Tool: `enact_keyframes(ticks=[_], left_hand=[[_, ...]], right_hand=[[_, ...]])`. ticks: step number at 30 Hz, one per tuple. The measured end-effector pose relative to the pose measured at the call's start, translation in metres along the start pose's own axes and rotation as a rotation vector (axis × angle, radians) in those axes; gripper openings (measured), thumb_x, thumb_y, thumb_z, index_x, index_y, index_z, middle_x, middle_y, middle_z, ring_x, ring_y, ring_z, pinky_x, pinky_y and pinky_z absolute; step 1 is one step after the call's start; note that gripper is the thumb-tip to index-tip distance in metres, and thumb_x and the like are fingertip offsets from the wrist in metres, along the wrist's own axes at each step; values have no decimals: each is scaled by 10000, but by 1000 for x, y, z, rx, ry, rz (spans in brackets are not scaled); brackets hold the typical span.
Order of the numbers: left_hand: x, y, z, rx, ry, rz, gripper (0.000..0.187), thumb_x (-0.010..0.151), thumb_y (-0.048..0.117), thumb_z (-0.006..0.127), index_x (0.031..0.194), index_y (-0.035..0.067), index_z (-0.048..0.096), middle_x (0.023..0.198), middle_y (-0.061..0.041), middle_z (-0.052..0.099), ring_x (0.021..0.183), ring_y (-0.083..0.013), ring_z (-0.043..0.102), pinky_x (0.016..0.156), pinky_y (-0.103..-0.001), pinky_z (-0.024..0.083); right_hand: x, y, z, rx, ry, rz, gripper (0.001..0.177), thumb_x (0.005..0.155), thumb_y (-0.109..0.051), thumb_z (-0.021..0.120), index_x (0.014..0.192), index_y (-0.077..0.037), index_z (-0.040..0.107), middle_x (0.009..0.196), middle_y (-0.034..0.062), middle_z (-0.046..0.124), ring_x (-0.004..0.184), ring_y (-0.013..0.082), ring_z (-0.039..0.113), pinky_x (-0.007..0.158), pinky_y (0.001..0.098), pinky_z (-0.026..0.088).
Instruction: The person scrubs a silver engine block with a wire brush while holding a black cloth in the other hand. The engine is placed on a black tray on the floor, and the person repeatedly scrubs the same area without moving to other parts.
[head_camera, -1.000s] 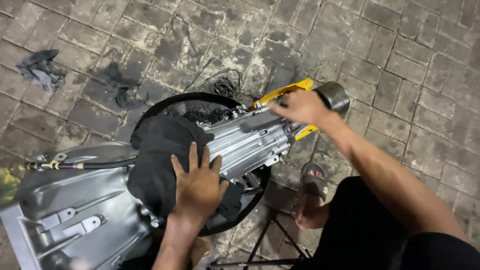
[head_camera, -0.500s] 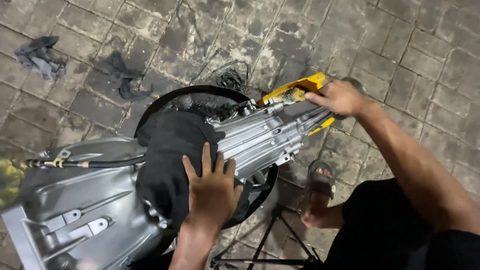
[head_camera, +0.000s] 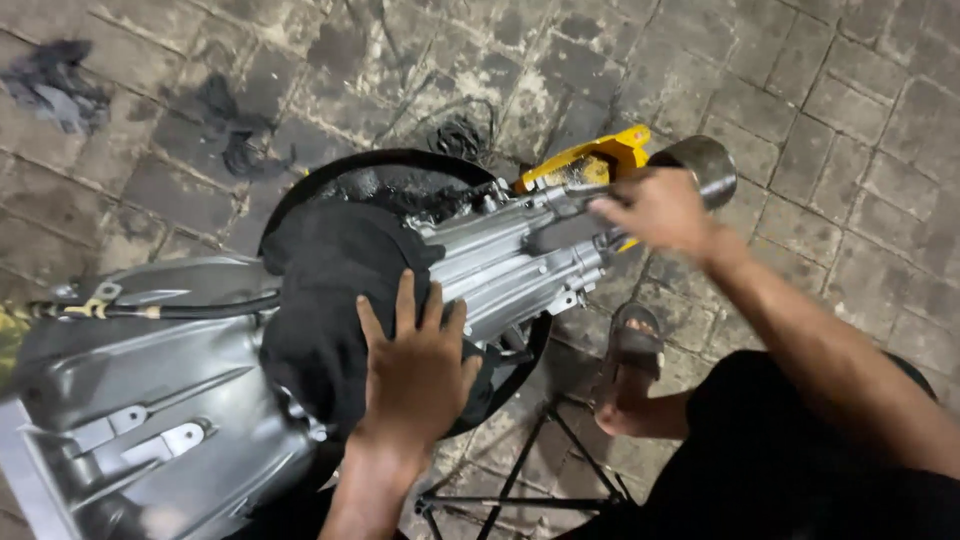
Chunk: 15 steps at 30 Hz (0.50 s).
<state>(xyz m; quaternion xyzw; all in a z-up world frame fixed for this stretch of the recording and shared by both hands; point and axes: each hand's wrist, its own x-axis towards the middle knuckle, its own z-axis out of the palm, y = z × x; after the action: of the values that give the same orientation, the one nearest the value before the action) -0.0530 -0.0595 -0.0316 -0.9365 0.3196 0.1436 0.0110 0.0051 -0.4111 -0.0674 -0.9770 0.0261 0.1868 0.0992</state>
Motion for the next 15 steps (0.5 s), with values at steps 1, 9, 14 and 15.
enact_keyframes(ticks=[1,9,14,15], left_hand=[[-2,5,-4,-5,-8,5,691,885,594,597,1447,202,510,1535,-128,460,1505,-449,251,1068,-837,268],[-6,4,-35,-32,-204,-37,568,961,490,586,1438,185,546,1530,-140,495,1544,-412,244,1140,-796,182],[1,10,-41,-76,-368,-57,620,1000,500,491,1537,201,410,1631,-128,344,1573,-409,129,1154,-797,74],[5,11,-37,-47,-425,-69,644,1005,526,447,1564,219,362,1663,-111,290,1584,-404,83,1149,-810,33]], right_hand=[[1,11,17,1,-8,6,481,1045,-510,533,826,-140,748,550,2,590,479,120,543,516,263,464],[-41,126,15,-47,227,229,515,1058,-599,534,994,-169,811,839,177,755,847,441,718,751,496,550],[-70,109,7,536,463,261,632,1263,-411,408,786,-100,683,640,114,612,635,293,673,638,396,503],[-86,79,-4,718,473,241,603,1252,-321,362,848,-36,706,736,165,684,718,282,724,682,395,556]])
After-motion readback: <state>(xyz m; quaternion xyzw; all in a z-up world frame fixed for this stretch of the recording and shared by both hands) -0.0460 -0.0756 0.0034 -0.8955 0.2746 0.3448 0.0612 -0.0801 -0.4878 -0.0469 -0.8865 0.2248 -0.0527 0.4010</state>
